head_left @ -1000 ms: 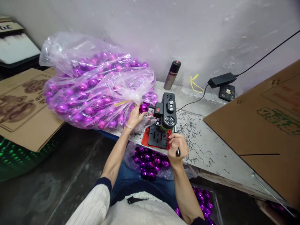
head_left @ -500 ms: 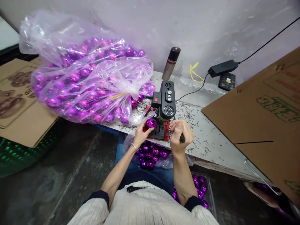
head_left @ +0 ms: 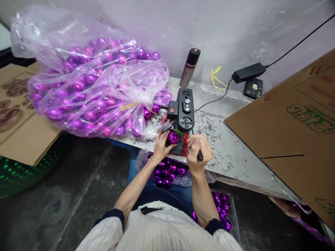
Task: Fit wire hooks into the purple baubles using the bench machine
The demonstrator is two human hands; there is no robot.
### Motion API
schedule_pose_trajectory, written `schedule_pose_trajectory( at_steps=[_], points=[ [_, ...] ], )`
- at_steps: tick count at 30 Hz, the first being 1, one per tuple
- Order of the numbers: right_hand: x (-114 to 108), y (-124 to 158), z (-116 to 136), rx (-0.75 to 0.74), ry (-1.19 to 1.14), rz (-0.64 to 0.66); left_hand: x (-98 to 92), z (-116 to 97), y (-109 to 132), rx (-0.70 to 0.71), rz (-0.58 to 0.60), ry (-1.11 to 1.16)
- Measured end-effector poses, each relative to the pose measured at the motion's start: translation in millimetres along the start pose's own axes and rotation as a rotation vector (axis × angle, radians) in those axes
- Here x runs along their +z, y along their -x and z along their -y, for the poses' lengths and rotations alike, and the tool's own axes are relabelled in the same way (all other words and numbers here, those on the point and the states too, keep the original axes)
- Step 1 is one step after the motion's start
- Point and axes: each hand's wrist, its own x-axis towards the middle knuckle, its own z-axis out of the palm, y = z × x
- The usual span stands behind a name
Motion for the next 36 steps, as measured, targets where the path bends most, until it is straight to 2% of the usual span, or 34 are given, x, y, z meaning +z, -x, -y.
schedule_pose_trajectory(
  at_steps=[9,20,29,36],
  points=[
    [-2.0,9.0,-5.3,-0.027,0.014,0.018,6.1,4.5,2.6,0.059,0.046,0.064],
    [11.3,47.6,-36.4,-0.105,-0.008,-0.025,4.8,4.1,3.4,0.076,0.032,0.085],
    [15.2,54.9,-43.3,-0.102,0.003,-0.062,3.2,1.8,3.6,0.049,0.040,0.072],
    [16.1,54.8,-43.8,-0.121,-0.014,-0.059,5.0,3.2,4.0,0.109,0.003,0.098]
  ],
)
